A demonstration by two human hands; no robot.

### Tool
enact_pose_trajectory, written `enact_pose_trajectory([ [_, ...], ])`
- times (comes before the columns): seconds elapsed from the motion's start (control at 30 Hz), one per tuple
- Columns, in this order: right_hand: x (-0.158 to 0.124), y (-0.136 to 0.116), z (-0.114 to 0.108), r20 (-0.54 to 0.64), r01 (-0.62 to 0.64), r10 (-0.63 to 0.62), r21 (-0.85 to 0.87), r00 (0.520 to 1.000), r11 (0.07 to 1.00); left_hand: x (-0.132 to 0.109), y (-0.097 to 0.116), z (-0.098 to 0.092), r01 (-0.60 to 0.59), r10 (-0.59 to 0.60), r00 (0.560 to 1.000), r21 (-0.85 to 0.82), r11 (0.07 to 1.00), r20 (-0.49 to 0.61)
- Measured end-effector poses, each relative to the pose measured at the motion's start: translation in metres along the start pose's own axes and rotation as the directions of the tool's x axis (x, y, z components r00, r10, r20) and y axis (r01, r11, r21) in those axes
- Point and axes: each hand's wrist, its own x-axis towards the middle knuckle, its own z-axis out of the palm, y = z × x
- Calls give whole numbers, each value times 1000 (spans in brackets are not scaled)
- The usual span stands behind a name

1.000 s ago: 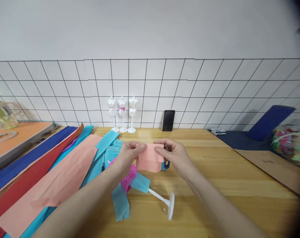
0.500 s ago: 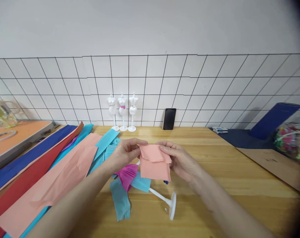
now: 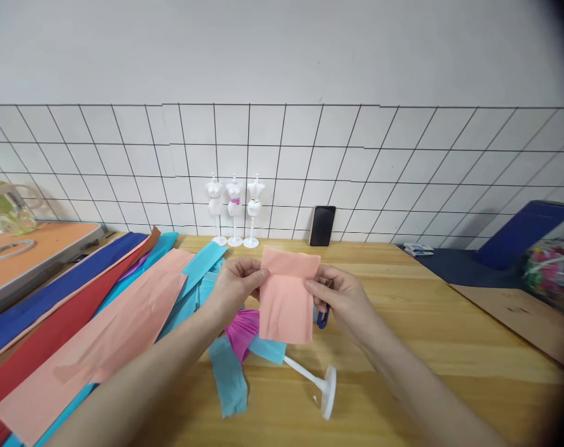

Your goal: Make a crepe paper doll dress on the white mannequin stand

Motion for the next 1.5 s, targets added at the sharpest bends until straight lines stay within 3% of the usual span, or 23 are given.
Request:
enact_pose_trajectory([
  [0.1, 1, 4, 2, -51, 18, -18, -17, 999, 1000, 0, -1, 0, 29, -29, 1000, -12, 1000, 0],
  [0.4, -2, -13, 5, -87, -32, 49, 187, 995, 982, -2, 6, 0, 22, -22, 998, -7, 1000, 59],
  [0.67, -2, -19, 0, 13, -87, 86, 259, 996, 962, -6, 12, -4, 1, 9, 993, -89, 996, 115],
  [1.17, -5, -26, 0, 89, -166, 146, 278, 985, 946, -6, 13, -5, 29, -4, 987, -155, 988, 158],
  [1.37, -6, -24, -5, 91, -111, 95, 198, 991, 974, -7, 8, -7, -13, 29, 979, -80, 997, 204],
  [1.5, -4, -16, -6, 65, -21, 20, 16, 998, 1000, -7, 2, -3, -72, 58, 990, 107, 992, 126],
])
